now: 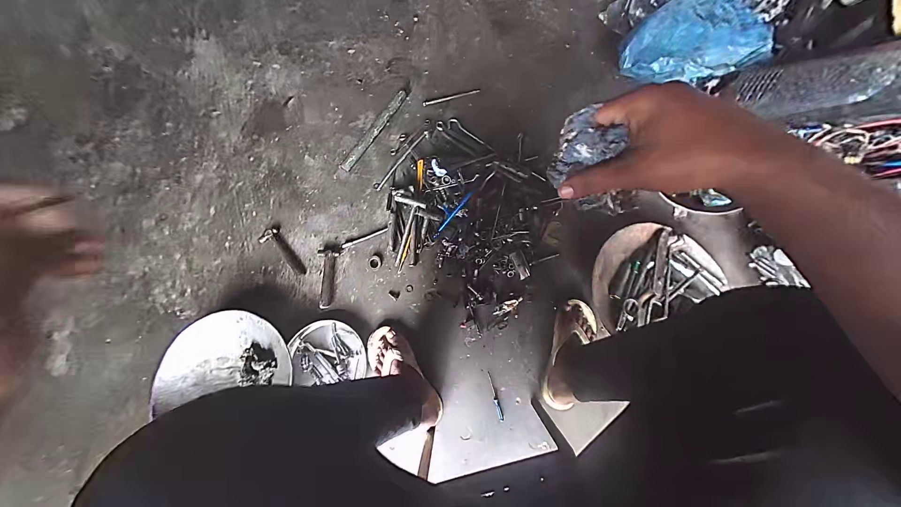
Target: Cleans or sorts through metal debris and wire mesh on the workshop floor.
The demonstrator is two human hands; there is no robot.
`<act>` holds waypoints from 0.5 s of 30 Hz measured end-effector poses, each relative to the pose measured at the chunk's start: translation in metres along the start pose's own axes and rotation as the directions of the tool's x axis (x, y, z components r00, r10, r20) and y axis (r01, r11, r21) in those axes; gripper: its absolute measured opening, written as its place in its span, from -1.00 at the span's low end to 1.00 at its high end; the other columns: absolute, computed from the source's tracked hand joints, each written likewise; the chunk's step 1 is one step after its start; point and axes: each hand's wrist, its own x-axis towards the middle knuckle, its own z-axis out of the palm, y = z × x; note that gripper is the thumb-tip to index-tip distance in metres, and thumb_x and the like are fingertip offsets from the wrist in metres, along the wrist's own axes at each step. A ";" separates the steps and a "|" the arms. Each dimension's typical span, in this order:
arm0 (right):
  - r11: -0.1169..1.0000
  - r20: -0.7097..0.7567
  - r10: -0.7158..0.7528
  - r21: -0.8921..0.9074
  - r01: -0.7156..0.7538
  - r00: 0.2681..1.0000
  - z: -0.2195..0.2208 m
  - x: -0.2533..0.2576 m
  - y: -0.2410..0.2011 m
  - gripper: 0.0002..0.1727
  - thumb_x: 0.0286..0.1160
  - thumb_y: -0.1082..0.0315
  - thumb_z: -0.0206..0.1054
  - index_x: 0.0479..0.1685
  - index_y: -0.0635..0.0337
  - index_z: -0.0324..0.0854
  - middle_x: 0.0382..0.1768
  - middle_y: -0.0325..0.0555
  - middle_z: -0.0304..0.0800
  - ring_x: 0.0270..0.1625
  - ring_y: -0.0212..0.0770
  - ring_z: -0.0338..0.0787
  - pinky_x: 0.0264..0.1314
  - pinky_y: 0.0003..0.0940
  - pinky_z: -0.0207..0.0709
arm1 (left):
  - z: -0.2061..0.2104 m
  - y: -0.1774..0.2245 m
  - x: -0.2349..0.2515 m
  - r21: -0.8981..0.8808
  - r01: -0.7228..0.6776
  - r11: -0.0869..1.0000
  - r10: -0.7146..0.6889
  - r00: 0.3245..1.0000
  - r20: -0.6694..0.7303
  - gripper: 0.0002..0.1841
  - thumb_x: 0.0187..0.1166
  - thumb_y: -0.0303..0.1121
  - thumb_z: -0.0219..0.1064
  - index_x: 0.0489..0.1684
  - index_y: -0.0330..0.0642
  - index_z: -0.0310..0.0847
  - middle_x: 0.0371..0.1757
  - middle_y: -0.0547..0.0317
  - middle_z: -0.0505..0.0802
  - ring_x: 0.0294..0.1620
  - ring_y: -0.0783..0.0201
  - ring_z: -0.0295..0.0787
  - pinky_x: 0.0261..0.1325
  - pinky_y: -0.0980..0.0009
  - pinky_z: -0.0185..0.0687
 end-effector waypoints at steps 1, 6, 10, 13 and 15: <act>1.000 0.017 0.021 0.015 -0.021 1.000 -0.003 0.003 0.005 -0.45 0.03 -0.25 0.69 -0.17 -0.07 0.73 -0.30 -0.18 0.78 -0.20 -0.15 0.76 -0.19 0.14 0.55 | 0.028 0.015 0.031 0.110 0.005 0.994 -0.012 0.998 0.058 -0.73 0.64 -0.25 0.31 0.22 -0.04 0.66 -0.04 0.43 0.82 -0.17 0.65 0.74 -0.06 0.64 0.72; 0.997 0.016 0.053 0.054 -0.054 0.998 -0.012 0.004 0.016 -0.44 0.01 -0.31 0.67 -0.15 -0.14 0.74 -0.32 -0.22 0.78 -0.23 -0.17 0.77 -0.22 0.17 0.57 | 0.211 -0.012 0.105 0.427 -0.252 0.868 -0.128 0.717 0.685 -0.83 0.68 -0.35 0.33 -0.04 -0.09 0.87 -0.07 -0.01 0.93 0.02 -0.03 0.88 0.22 -0.26 0.68; 0.995 -0.011 0.038 0.094 -0.037 0.999 -0.010 -0.001 0.023 -0.46 -0.10 -0.37 0.65 -0.25 -0.26 0.73 -0.40 -0.39 0.77 -0.33 -0.37 0.76 -0.31 -0.02 0.61 | 0.355 -0.108 0.073 0.656 -0.283 0.700 -0.520 0.429 0.739 -0.80 0.62 -0.22 0.36 0.01 0.02 0.88 0.19 -0.10 0.86 0.35 -0.24 0.72 0.27 -0.46 0.56; 0.988 -0.035 -0.034 0.150 0.039 0.999 -0.005 -0.005 0.035 -0.52 -0.08 -0.35 0.63 -0.29 -0.30 0.73 -0.42 -0.50 0.80 -0.36 -0.51 0.78 -0.36 -0.24 0.70 | 0.419 -0.159 0.027 0.714 0.084 0.695 -0.629 0.551 0.548 -0.74 0.61 -0.18 0.33 0.10 0.06 0.86 0.24 -0.08 0.85 0.32 -0.22 0.75 0.25 -0.44 0.60; 0.983 -0.044 -0.060 0.172 0.066 0.997 0.001 -0.006 0.044 -0.52 -0.07 -0.40 0.59 -0.27 -0.36 0.70 -0.41 -0.59 0.79 -0.36 -0.60 0.76 -0.37 -0.36 0.72 | 0.441 -0.182 -0.004 0.634 0.312 0.707 -0.660 0.612 0.435 -0.70 0.67 -0.14 0.26 0.19 0.04 0.83 0.22 -0.09 0.86 0.32 -0.20 0.76 0.29 -0.40 0.58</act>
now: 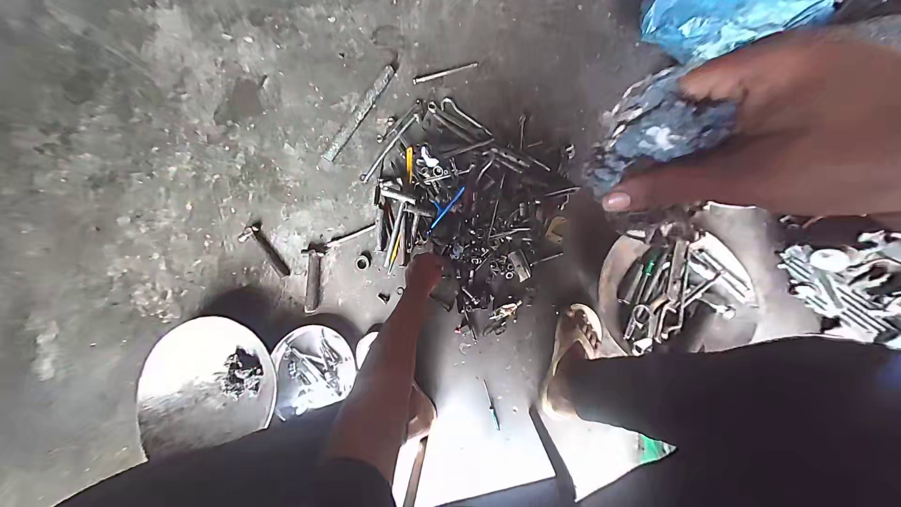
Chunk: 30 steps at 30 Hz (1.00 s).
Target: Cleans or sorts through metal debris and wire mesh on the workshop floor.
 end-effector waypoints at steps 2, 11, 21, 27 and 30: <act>1.000 -0.008 0.021 0.020 -0.021 1.000 -0.001 0.002 0.008 -0.50 -0.08 -0.43 0.59 -0.28 -0.39 0.70 -0.40 -0.60 0.80 -0.34 -0.60 0.78 -0.36 -0.34 0.75 | 0.026 -0.001 0.007 -0.170 0.038 0.985 -0.057 0.992 -0.111 -0.68 0.70 -0.17 0.24 0.27 0.03 0.79 0.24 -0.05 0.87 0.34 -0.13 0.76 0.40 -0.30 0.57; 0.997 -0.011 0.083 0.004 -0.083 0.996 0.004 0.015 0.015 -0.52 -0.12 -0.43 0.59 -0.34 -0.41 0.67 -0.44 -0.61 0.76 -0.37 -0.61 0.75 -0.43 -0.35 0.68 | 0.038 0.021 0.011 -0.202 0.165 0.966 -0.206 0.957 -0.206 -0.58 0.67 -0.01 0.27 0.28 -0.07 0.75 0.26 -0.17 0.81 0.27 -0.22 0.77 0.29 -0.33 0.61; 0.993 0.014 0.073 0.097 -0.074 0.997 0.011 0.028 0.007 -0.58 0.07 -0.21 0.65 -0.18 -0.25 0.75 -0.31 -0.52 0.84 -0.27 -0.58 0.80 -0.23 -0.40 0.73 | 0.029 0.011 0.010 -0.167 0.156 0.973 -0.179 0.975 -0.131 -0.60 0.62 -0.08 0.34 0.21 -0.16 0.77 0.21 -0.22 0.84 0.29 -0.23 0.76 0.32 -0.31 0.60; 0.987 0.023 0.061 0.147 -0.063 0.998 0.016 0.026 -0.002 -0.58 0.09 -0.15 0.67 -0.12 -0.22 0.76 -0.25 -0.50 0.87 -0.18 -0.57 0.82 -0.13 -0.40 0.75 | 0.032 0.013 -0.007 -0.060 0.085 0.995 -0.092 0.988 -0.124 -0.62 0.71 -0.09 0.26 0.35 -0.02 0.72 0.38 -0.12 0.75 0.32 -0.17 0.75 0.32 -0.25 0.64; 0.988 0.023 0.051 0.142 -0.054 0.998 0.019 0.023 -0.006 -0.58 0.10 -0.15 0.67 -0.10 -0.22 0.76 -0.22 -0.53 0.88 -0.15 -0.60 0.82 -0.08 -0.45 0.76 | 0.037 0.013 -0.004 -0.058 0.075 0.996 -0.083 0.986 -0.143 -0.60 0.65 -0.14 0.33 0.39 -0.06 0.69 0.40 -0.13 0.75 0.34 -0.18 0.75 0.34 -0.26 0.63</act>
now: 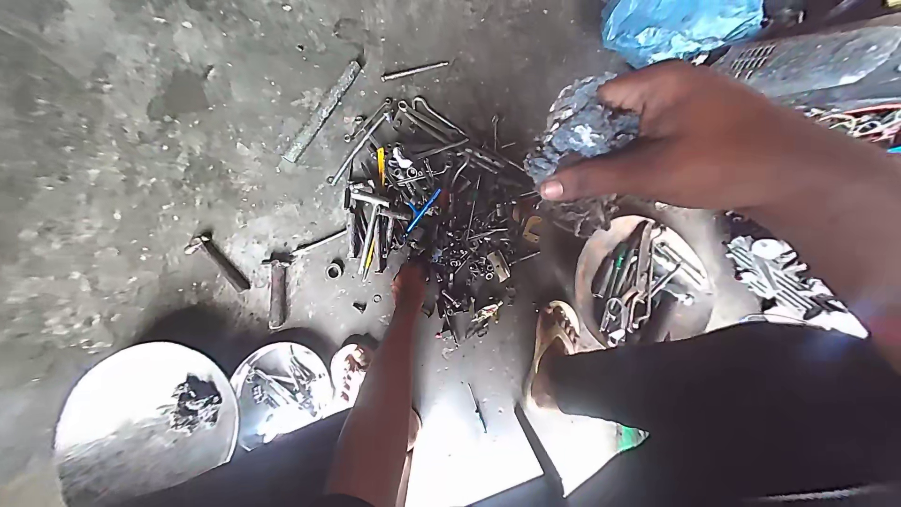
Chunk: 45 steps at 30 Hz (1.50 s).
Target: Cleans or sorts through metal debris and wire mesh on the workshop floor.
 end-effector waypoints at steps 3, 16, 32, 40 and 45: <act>1.000 -0.008 0.004 0.013 -0.004 1.000 0.001 0.004 0.001 -0.56 0.09 -0.15 0.68 -0.12 -0.18 0.76 -0.23 -0.49 0.87 -0.16 -0.58 0.81 -0.09 -0.45 0.74 | -0.005 -0.005 -0.001 -0.029 0.033 0.999 -0.033 0.999 0.009 -0.57 0.57 -0.11 0.40 0.34 -0.09 0.69 0.39 -0.11 0.75 0.35 -0.18 0.73 0.33 -0.27 0.62; 0.933 -0.147 0.176 0.339 -0.118 0.973 -0.004 0.006 -0.011 -0.57 0.17 0.33 0.68 0.08 0.14 0.75 -0.08 -0.10 0.88 -0.03 -0.20 0.86 0.09 -0.07 0.77 | -0.158 0.086 -0.114 -0.639 -0.114 -0.760 -0.110 0.993 -0.047 -0.84 0.51 -0.59 -0.06 -0.19 -0.24 0.42 -0.34 0.02 0.74 -0.45 0.23 0.76 -0.35 0.36 0.77; 0.857 -0.307 -0.416 0.181 0.482 0.856 0.098 -0.043 -0.139 -0.38 0.10 0.44 0.64 0.32 0.07 0.69 0.22 -0.20 0.80 0.27 -0.27 0.78 0.38 -0.18 0.73 | -0.230 0.094 -0.241 -0.238 -0.078 -0.968 0.069 0.829 -0.554 -0.13 0.77 0.32 -0.53 0.58 -0.09 0.51 0.46 -0.04 0.75 0.47 0.03 0.70 0.44 0.06 0.63; 0.862 -0.215 -0.318 0.340 0.376 0.923 0.133 -0.016 -0.143 -0.45 0.10 0.38 0.71 0.19 0.20 0.71 0.01 -0.17 0.90 0.10 -0.32 0.88 0.28 -0.28 0.80 | -0.226 0.089 -0.225 -0.207 -0.125 -0.970 0.011 0.834 -0.552 -0.26 0.84 0.19 -0.47 0.56 -0.01 0.52 0.47 0.08 0.75 0.50 0.14 0.66 0.46 0.08 0.61; 0.877 -0.128 -0.266 0.380 0.295 0.955 0.131 -0.007 -0.141 -0.48 0.32 0.28 0.58 0.29 0.23 0.64 0.09 -0.09 0.84 0.16 -0.27 0.84 0.31 -0.24 0.77 | -0.221 0.085 -0.211 -0.200 -0.138 -0.970 -0.006 0.835 -0.550 -0.24 0.83 0.22 -0.47 0.60 0.00 0.50 0.55 0.11 0.70 0.58 0.12 0.58 0.52 0.05 0.56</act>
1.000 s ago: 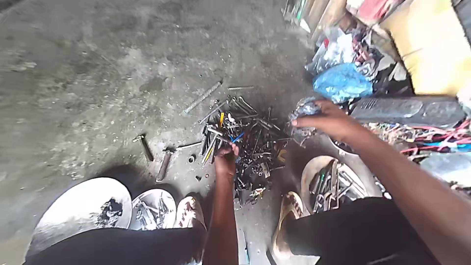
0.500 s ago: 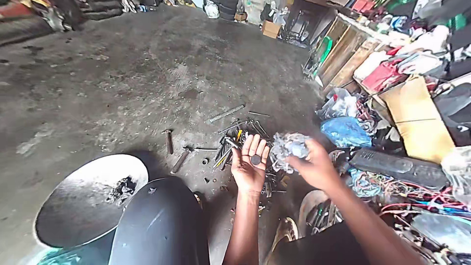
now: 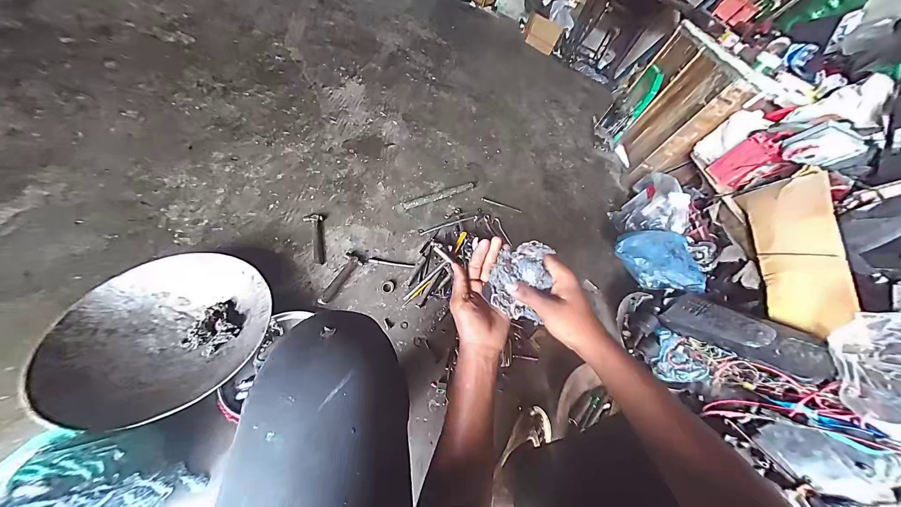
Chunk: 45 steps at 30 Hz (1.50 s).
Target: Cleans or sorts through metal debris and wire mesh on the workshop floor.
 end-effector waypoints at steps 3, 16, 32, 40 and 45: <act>0.997 0.082 -0.014 -0.069 0.020 0.997 0.004 0.002 0.009 -0.49 0.02 0.50 0.69 0.11 0.13 0.80 0.05 -0.20 0.90 0.13 -0.33 0.86 0.28 -0.27 0.79 | -0.006 -0.002 0.002 0.026 -0.018 1.000 0.017 1.000 0.022 -0.28 0.87 0.13 -0.45 0.61 -0.04 0.51 0.54 0.10 0.71 0.60 0.16 0.58 0.55 0.12 0.53; 0.930 -0.055 -0.141 -0.350 0.114 0.988 0.009 -0.003 0.043 -0.54 0.03 0.51 0.64 0.04 0.04 0.79 0.16 -0.14 0.79 0.25 -0.21 0.75 0.30 -0.07 0.70 | -0.011 -0.022 -0.003 0.067 0.049 0.997 -0.051 0.998 0.031 -0.17 0.83 0.22 -0.50 0.47 -0.12 0.64 0.38 0.06 0.80 0.47 0.17 0.67 0.52 0.13 0.56; 0.758 -0.068 -0.394 -0.588 0.282 0.917 0.014 -0.005 0.032 -0.61 0.19 0.43 0.56 0.10 0.11 0.81 0.14 0.03 0.73 0.19 -0.10 0.77 0.16 -0.11 0.74 | 0.008 -0.031 -0.012 -0.009 -0.022 1.000 0.022 1.000 -0.017 -0.30 0.87 0.14 -0.43 0.51 -0.03 0.56 0.31 0.19 0.81 0.43 0.25 0.70 0.54 0.17 0.56; 0.436 0.091 -0.593 -0.799 0.414 0.800 -0.001 0.009 0.019 -0.67 0.41 0.44 0.46 0.17 0.07 0.78 0.10 0.23 0.73 0.06 0.17 0.80 -0.01 0.03 0.73 | 0.005 -0.040 -0.013 -0.101 0.072 0.992 -0.080 0.994 -0.076 -0.36 0.85 0.20 -0.34 0.40 0.02 0.56 0.24 0.22 0.80 0.30 0.31 0.72 0.34 0.25 0.67; 0.768 -0.386 -0.526 -0.599 0.228 0.758 -0.029 0.032 -0.002 -0.53 0.12 0.46 0.56 0.15 0.25 0.72 0.11 0.11 0.69 0.22 -0.06 0.69 0.29 -0.19 0.62 | 0.001 -0.041 -0.020 -0.219 0.114 0.969 -0.129 0.990 -0.055 -0.36 0.88 0.12 -0.28 0.62 -0.09 0.47 0.51 0.01 0.72 0.56 0.04 0.63 0.63 0.04 0.49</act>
